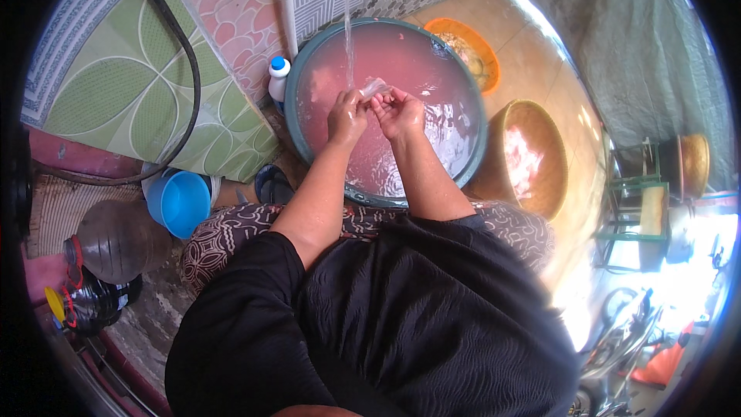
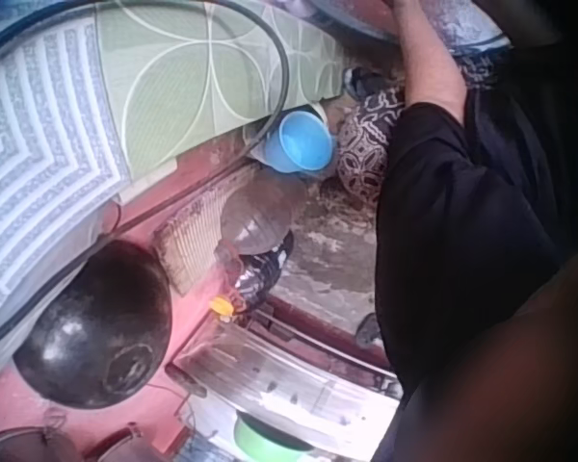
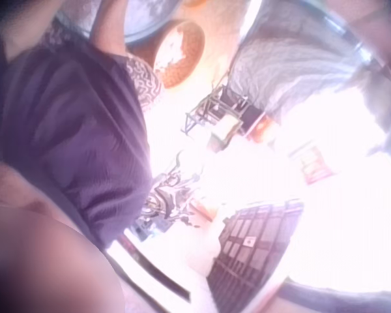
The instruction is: The person washes pieces of raw meat by hand in a large basin filled with pink water. They repeatedly submerge, rub, and squeeze the meat under a running tap to clean it, then transfer the washed pieces into a woven basket nearby.
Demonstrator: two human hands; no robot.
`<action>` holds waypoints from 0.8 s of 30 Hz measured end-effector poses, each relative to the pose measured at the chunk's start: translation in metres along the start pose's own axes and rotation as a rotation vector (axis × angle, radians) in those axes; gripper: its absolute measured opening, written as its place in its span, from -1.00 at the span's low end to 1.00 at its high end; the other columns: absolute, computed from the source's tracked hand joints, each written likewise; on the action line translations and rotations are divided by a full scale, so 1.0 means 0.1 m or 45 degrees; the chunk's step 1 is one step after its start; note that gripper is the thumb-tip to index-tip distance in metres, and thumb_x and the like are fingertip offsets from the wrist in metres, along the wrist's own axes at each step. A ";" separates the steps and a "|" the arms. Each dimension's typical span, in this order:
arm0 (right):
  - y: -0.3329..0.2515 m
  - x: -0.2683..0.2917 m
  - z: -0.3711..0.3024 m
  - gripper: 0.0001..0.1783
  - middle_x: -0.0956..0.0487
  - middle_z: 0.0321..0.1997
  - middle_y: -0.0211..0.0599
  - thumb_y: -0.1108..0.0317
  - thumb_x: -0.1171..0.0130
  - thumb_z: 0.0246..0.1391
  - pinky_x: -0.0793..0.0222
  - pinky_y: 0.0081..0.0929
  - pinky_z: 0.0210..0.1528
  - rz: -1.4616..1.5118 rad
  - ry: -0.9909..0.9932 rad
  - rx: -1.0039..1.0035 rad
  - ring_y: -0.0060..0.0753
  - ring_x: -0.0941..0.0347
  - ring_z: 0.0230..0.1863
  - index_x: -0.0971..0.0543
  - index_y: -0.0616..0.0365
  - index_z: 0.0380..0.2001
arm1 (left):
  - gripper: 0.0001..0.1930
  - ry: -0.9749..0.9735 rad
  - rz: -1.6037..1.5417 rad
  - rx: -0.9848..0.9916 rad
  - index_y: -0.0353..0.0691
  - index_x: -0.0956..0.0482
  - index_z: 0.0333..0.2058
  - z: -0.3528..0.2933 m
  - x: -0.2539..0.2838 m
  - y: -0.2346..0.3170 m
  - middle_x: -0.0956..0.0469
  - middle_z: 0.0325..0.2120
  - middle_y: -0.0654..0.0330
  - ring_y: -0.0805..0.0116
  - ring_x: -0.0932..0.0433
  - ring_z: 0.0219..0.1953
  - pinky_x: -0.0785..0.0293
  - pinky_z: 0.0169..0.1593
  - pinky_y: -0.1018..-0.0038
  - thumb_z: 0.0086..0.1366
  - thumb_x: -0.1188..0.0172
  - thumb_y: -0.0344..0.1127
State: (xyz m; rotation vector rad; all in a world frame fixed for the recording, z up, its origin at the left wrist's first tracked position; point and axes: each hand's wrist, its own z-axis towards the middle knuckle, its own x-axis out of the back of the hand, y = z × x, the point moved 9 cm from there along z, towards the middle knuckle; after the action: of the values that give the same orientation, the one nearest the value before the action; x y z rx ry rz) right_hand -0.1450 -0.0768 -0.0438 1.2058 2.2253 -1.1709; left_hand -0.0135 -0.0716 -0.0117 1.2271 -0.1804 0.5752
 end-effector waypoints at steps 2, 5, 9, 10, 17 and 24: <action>-0.01 0.02 0.01 -0.78 -0.35 -0.62 -0.26 0.39 0.25 0.01 -0.42 -0.42 -0.36 0.000 -0.039 -0.002 -0.30 -0.36 -0.52 -0.36 0.26 -0.55 | -0.87 -0.028 0.027 0.010 -0.14 -0.38 -0.41 -0.01 -0.01 0.02 -0.43 -0.44 0.10 0.02 -0.45 -0.37 -0.39 -0.36 0.24 0.02 -0.08 -0.46; -0.03 0.04 0.01 -0.79 -0.35 -0.62 -0.27 0.40 0.25 0.00 -0.43 -0.42 -0.39 -0.012 -0.049 0.013 -0.32 -0.36 -0.54 -0.36 0.27 -0.55 | -0.89 -0.060 0.001 0.032 -0.16 -0.38 -0.42 -0.02 -0.04 0.00 -0.45 -0.47 0.10 0.02 -0.46 -0.37 -0.39 -0.36 0.25 0.02 -0.06 -0.47; -0.06 0.06 -0.02 -0.80 -0.34 -0.63 -0.26 0.40 0.25 -0.02 -0.44 -0.43 -0.44 -0.087 -0.043 0.037 -0.33 -0.35 -0.57 -0.36 0.28 -0.54 | -0.90 -0.098 -0.162 0.134 -0.20 -0.35 -0.45 -0.03 -0.14 -0.16 -0.48 -0.50 0.01 -0.03 -0.47 -0.42 -0.38 -0.39 0.23 0.05 -0.08 -0.42; -0.08 0.08 -0.01 -0.79 -0.36 -0.63 -0.27 0.39 0.25 -0.01 -0.44 -0.43 -0.43 -0.112 -0.044 0.049 -0.33 -0.36 -0.57 -0.37 0.27 -0.53 | -0.88 -0.139 -0.205 0.182 -0.21 -0.34 -0.45 -0.03 -0.19 -0.21 -0.48 -0.50 -0.02 -0.05 -0.47 -0.43 -0.38 -0.40 0.20 0.06 -0.10 -0.40; -0.25 0.22 0.04 -0.79 -0.35 -0.66 -0.29 0.39 0.26 -0.03 -0.41 -0.41 -0.47 -0.100 0.045 0.137 -0.32 -0.35 -0.60 -0.37 0.25 -0.53 | -0.85 -0.265 -0.626 0.495 -0.28 -0.33 -0.56 -0.05 -0.38 -0.41 -0.48 -0.56 -0.03 0.17 -0.52 -0.55 -0.44 -0.46 0.35 0.11 -0.10 -0.41; -0.79 0.18 0.02 -0.85 -0.31 -0.70 -0.28 0.40 0.21 -0.09 -0.40 -0.34 -0.50 -0.094 -0.137 0.260 -0.26 -0.33 -0.61 -0.33 0.18 -0.62 | -0.79 -0.211 -1.190 1.131 -0.30 -0.33 -0.36 -0.16 -0.30 -0.77 -0.52 -0.40 -0.08 0.20 -0.55 -0.40 -0.52 -0.32 0.41 0.30 0.15 -0.26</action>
State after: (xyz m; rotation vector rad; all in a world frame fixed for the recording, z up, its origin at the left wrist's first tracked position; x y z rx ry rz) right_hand -0.2194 -0.0923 -0.0168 1.1138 2.1283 -1.4866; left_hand -0.0029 -0.0828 -0.0950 2.0110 0.5590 -0.3281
